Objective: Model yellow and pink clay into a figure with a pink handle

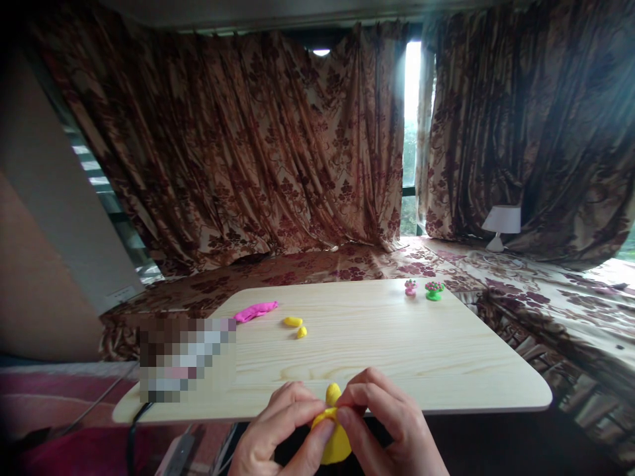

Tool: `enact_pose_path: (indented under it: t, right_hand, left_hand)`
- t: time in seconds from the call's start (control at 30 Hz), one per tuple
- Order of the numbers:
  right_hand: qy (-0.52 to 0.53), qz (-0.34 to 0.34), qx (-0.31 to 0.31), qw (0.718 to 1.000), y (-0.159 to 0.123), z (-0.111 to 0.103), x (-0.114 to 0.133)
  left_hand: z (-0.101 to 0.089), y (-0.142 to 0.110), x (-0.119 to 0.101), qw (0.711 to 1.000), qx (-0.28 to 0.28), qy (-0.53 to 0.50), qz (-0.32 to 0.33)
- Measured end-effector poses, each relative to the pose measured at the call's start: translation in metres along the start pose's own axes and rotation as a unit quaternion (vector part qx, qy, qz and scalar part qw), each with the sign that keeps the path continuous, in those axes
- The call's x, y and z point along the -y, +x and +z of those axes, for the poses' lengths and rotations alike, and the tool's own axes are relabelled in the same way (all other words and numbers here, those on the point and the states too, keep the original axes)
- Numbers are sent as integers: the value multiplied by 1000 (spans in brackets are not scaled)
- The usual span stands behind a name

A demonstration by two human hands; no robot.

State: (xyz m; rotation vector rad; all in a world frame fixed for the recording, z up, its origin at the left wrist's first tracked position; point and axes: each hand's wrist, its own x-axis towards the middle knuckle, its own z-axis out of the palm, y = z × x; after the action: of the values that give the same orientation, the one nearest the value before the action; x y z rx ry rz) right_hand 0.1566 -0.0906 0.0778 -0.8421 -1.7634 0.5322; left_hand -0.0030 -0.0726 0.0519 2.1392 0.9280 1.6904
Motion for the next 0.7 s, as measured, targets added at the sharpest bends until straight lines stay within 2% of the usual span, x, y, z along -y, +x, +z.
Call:
enact_pose_path:
  t: [0.27, 0.4, 0.53, 0.7]
  right_hand:
    - [-15, -8, 16, 1000, 2, -4, -1]
    - [-16, -4, 30, 999, 1, -5, 0]
    - [-14, -10, 4, 1000, 0, -2, 1]
    - [-4, -29, -11, 1000, -1, -1, -1]
  left_hand:
    - [-1, 0, -6, 998, -41, -21, -34]
    - [1, 1, -6, 999, -46, -4, -16]
    - [5, -1, -3, 999, -48, -16, 6]
    - [2, 0, -2, 999, -40, -23, 0]
